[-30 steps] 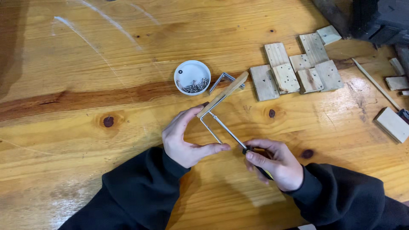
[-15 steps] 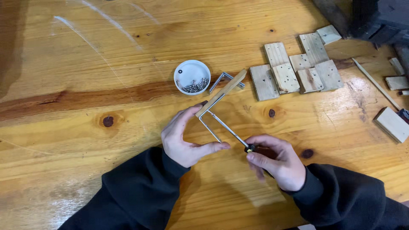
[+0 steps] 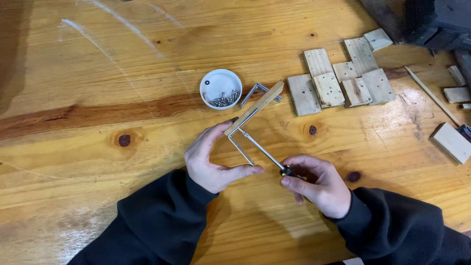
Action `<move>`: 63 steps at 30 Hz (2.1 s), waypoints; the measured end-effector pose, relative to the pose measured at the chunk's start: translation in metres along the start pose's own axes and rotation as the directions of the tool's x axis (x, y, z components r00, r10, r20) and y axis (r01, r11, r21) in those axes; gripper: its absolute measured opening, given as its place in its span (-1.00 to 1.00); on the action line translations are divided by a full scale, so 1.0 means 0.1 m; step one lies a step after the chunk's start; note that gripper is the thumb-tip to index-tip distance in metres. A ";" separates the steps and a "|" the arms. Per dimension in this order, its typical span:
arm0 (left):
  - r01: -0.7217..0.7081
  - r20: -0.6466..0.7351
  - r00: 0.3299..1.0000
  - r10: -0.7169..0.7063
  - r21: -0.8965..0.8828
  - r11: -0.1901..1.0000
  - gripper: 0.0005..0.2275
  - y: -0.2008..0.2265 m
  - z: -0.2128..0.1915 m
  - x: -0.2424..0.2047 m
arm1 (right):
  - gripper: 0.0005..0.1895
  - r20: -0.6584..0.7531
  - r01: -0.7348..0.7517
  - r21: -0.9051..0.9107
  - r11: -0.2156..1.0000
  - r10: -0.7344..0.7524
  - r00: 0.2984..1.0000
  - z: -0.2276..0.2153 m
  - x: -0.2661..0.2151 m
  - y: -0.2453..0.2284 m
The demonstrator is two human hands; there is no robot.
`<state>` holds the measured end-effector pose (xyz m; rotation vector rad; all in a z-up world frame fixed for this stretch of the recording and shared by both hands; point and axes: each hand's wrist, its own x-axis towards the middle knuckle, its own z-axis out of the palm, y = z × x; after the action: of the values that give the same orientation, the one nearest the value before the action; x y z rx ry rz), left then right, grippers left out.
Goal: The person assembles small wooden blocks with metal L-brackets using a screwdriver. They pick up screws, align the brackets to the wood, and tighten the screws to secure the joints. The process is repeated for multiple blocks on a wooden workbench.
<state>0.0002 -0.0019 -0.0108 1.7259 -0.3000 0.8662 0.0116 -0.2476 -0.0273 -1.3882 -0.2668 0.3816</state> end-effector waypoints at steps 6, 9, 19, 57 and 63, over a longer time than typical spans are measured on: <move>0.105 -0.043 0.993 -0.106 -0.039 0.994 -0.18 -0.10 0.01 -0.07 | -0.72 0.089 0.233 -0.461 0.856 -0.217 0.972 -0.01 0.06 -0.24; 0.132 -0.068 0.989 -0.134 -0.026 0.991 -0.18 -0.12 0.02 -0.08 | -0.73 0.093 0.299 -0.685 0.665 -0.327 0.940 -0.01 0.12 -0.37; 0.026 0.004 1.000 -0.026 0.087 0.996 -0.22 -0.03 0.03 -0.05 | -0.73 0.130 0.217 -0.956 0.198 -0.378 0.917 -0.43 0.28 0.03; -0.141 0.160 0.982 0.103 0.247 0.959 -0.26 -0.17 0.12 -0.21 | -0.83 0.222 0.570 -0.697 0.435 -0.625 0.749 0.48 0.60 -0.13; 0.050 0.193 0.977 -0.087 0.186 0.981 -0.24 -0.26 0.10 -0.26 | -0.88 0.318 0.645 -0.707 0.290 -0.685 0.656 0.48 0.60 -0.12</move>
<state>0.0014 -0.0079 -0.0481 1.9860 -0.3009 0.6860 0.0484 -0.1809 -0.0097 -1.9754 -1.0562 -0.5940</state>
